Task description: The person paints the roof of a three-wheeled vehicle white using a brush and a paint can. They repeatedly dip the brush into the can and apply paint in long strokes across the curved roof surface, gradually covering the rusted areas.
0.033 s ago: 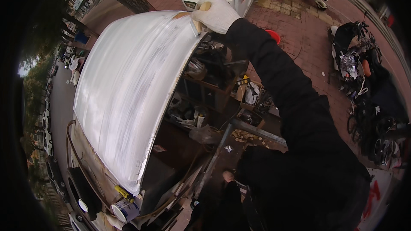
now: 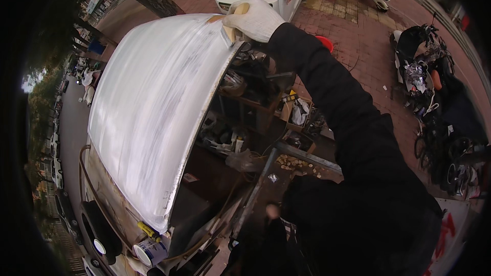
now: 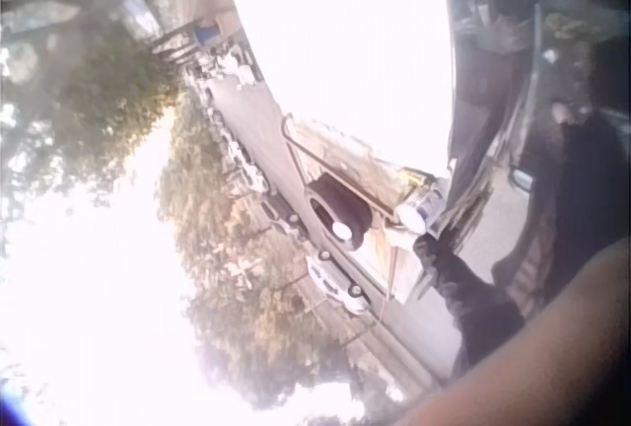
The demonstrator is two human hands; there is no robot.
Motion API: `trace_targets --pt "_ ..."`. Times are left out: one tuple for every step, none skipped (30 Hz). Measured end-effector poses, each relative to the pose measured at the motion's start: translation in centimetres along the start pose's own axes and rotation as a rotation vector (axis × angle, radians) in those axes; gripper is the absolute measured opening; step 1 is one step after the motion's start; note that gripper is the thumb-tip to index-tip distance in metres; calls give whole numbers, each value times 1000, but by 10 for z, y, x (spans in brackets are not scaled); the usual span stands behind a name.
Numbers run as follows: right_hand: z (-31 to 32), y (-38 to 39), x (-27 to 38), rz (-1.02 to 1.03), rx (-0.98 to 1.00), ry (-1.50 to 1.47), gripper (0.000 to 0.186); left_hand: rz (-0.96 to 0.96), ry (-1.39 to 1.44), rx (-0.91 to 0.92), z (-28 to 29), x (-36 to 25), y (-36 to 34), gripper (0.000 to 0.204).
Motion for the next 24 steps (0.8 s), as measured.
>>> trace_targets --pt "5 4 11 1 36 -131 28 -344 -58 -263 8 -25 7 42" --pt "6 6 19 32 107 -302 29 -646 -200 -589 16 -45 28 34" --pt "17 5 27 134 83 -477 28 -969 -298 -890 8 -57 64 32" --pt "27 1 23 154 97 -695 25 -976 -295 -887 4 -53 65 32" --pt "35 -8 -9 0 5 -590 24 -998 -386 -890 -6 -51 69 33" --pt "42 -18 -36 -62 -51 -568 24 -1014 -474 -896 -11 -51 73 34" --pt "39 -23 -66 -126 -26 -591 22 -1029 -564 -903 -13 -52 77 36" --pt "42 -29 -99 -145 -159 -430 21 -1044 -654 -908 -11 -55 81 37" --pt "43 -24 -145 -344 -241 -599 23 -1061 -745 -910 -10 -59 86 39" --pt "48 -25 -171 -383 -209 -589 23 -1043 -744 -705 -4 -61 79 42" --pt "52 -34 -189 -360 -217 -635 24 -1021 -744 -501 -1 -60 75 46" --pt "53 -32 -216 -492 -257 -659 25 -1001 -749 -291 -1 -60 72 51" --pt "61 -39 -221 -397 -261 -577 26 -1002 -736 -228 1 -62 73 57" --pt "65 -44 -226 -376 -258 -492 27 -994 -712 -171 1 -63 74 64" --pt "70 -47 -228 -359 -283 -413 28 -984 -688 -116 0 -63 74 70" --pt "70 -49 -225 -343 -285 -521 28 -1070 -829 -208 -1 -67 78 66" --pt "72 -51 -221 -323 -315 -635 29 -1151 -972 -300 -6 -68 83 62" --pt "76 -53 -210 -234 -357 -776 29 -1236 -1117 -391 -13 -69 89 58" --pt "70 -52 -206 -259 -325 -847 31 -1326 -1266 -485 -19 -72 92 54" --pt "59 -50 -196 -243 -195 -521 33 -1403 -1406 -586 -26 -72 97 51" --pt "70 -51 -166 61 -282 -163 33 -1477 -1548 -690 -32 -72 100 47" --pt "65 -49 -177 -119 -236 -133 34 -1440 -1432 -613 -26 -75 97 44" --pt "66 -48 -181 -243 -256 -151 35 -1393 -1313 -547 -23 -78 95 41" --pt "68 -48 -178 -267 -275 -152 36 -1348 -1202 -478 -15 -80 92 39"
Point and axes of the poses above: each hand's wrist, its own y-axis away from the middle knuckle, its own z-axis out of the back of the hand, x = y × z, the point moved 9 cm from there along -y, towards the middle knuckle, and after that the axes turned 7 degrees about -x, right-handed, at the moved point
